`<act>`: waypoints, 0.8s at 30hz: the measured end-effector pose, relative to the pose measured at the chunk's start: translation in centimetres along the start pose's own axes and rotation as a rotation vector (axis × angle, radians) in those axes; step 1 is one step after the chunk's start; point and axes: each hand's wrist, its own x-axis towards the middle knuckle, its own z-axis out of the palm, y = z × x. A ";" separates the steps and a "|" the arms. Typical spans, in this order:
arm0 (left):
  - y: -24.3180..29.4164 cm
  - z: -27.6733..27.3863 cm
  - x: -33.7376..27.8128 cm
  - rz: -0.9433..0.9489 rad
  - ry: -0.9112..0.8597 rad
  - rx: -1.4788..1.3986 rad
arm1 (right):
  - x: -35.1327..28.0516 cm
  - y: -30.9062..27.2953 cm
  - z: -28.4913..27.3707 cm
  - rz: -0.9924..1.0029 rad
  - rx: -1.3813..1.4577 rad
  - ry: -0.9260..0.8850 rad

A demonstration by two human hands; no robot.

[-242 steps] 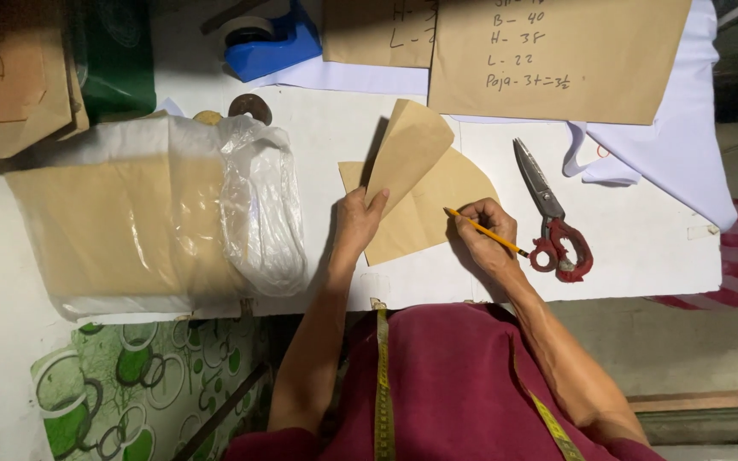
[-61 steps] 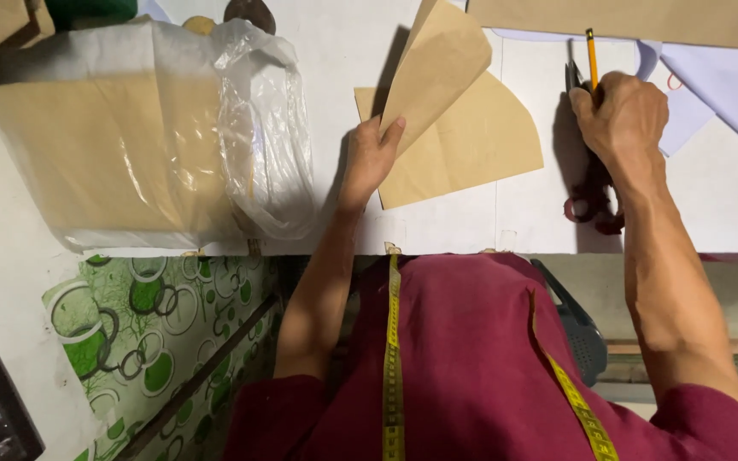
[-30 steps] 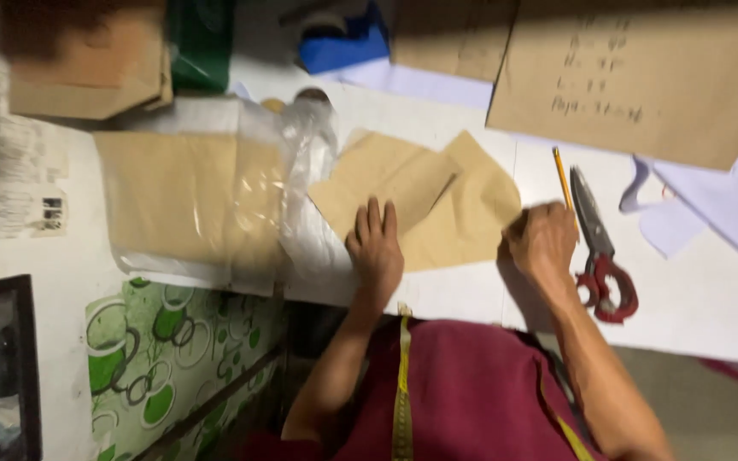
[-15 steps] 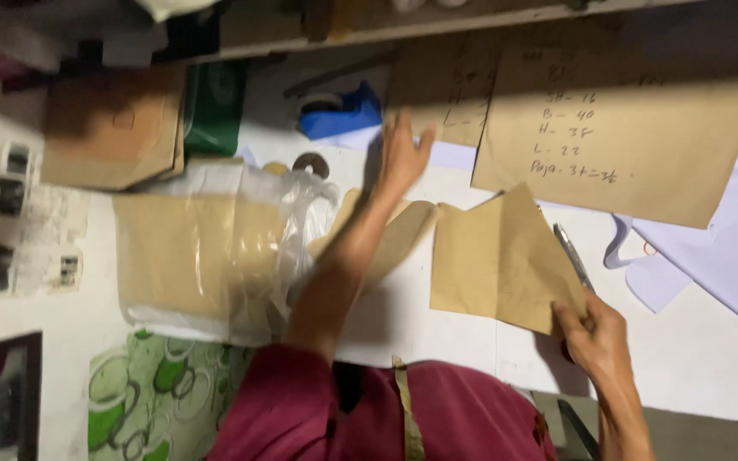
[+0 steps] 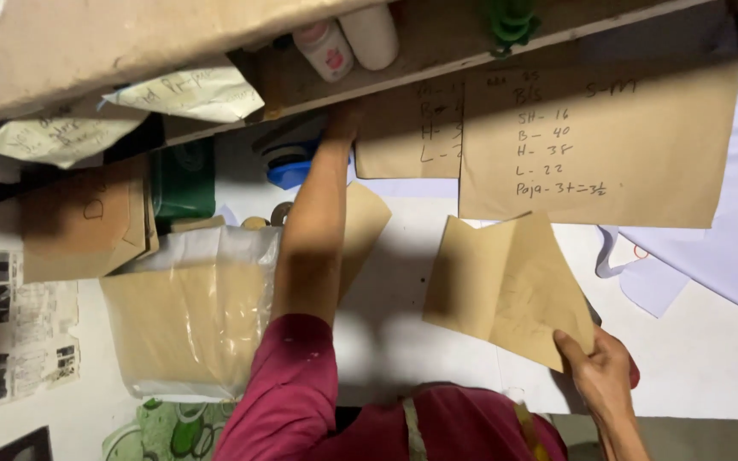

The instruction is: The person hands coins to another person, then moves to a table to cut a brown paper pattern using scissors. They mark the cut piece with a pencil and compare it to a larger reference sheet with handwritten measurements.

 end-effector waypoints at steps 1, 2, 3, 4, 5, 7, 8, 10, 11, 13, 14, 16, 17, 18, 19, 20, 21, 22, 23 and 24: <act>0.6 -0.9 -0.4 -0.015 0.029 -0.048 | -0.1 -1.3 0.3 0.011 0.020 -0.051; 1.4 -1.7 -0.9 -0.030 0.058 -0.096 | -0.3 -2.5 0.6 0.023 0.040 -0.102; 1.9 -2.7 -1.7 -0.046 0.087 -0.143 | 0.3 -2.3 0.7 0.022 0.038 -0.104; 2.5 -3.8 -2.6 -0.062 0.116 -0.190 | 0.9 -2.1 0.8 -0.006 0.003 -0.134; 3.3 -4.9 -3.3 -0.077 0.144 -0.235 | 1.4 -1.8 0.9 -0.034 -0.031 -0.165; 4.1 -7.1 -5.8 -0.109 0.204 -0.323 | 1.5 -2.0 1.0 -0.039 -0.017 -0.151; 4.6 -8.4 -7.0 -0.127 0.235 -0.366 | 1.4 -2.1 1.1 -0.042 -0.002 -0.135; 5.6 -11.1 -9.9 -0.154 0.304 -0.452 | 2.4 0.1 1.2 -0.097 0.081 -0.109; 6.2 -12.2 -11.3 -0.176 0.335 -0.495 | 2.7 1.4 1.1 -0.139 0.161 -0.077; 8.1 -14.9 -16.5 -0.278 0.407 -0.707 | 2.3 1.8 0.4 -0.150 0.194 -0.074; 9.1 -16.3 -19.0 -0.372 0.475 -0.924 | 2.2 1.9 0.1 -0.165 0.233 -0.064; 12.2 -20.2 -23.3 -0.347 0.445 -1.017 | 2.2 2.6 -0.9 -0.152 0.225 -0.052; 13.6 -22.3 -25.5 -0.313 0.412 -1.111 | 2.3 2.9 -1.3 -0.144 0.223 -0.038; 12.2 -22.2 -26.9 -0.319 0.430 -1.107 | 1.4 1.6 -1.6 -0.148 0.212 -0.052; 10.8 -22.2 -29.0 -0.291 0.419 -1.145 | 0.0 0.6 -2.2 -0.074 0.202 -0.020; 9.5 -22.1 -31.1 -0.263 0.408 -1.184 | -1.3 -0.5 -2.7 0.000 0.190 0.013; 8.6 -22.4 -33.1 -0.283 0.419 -1.181 | -0.3 1.5 -3.7 0.006 0.171 0.007; 7.8 -22.6 -35.1 -0.386 0.402 -1.082 | 0.9 3.5 -4.8 -0.112 0.171 0.020; 7.1 -23.0 -36.6 -0.480 0.381 -0.982 | 2.2 5.3 -5.7 -0.235 0.178 0.031; 7.1 -23.5 -38.0 -0.492 0.390 -0.981 | 2.3 5.0 -6.4 -0.233 0.166 0.024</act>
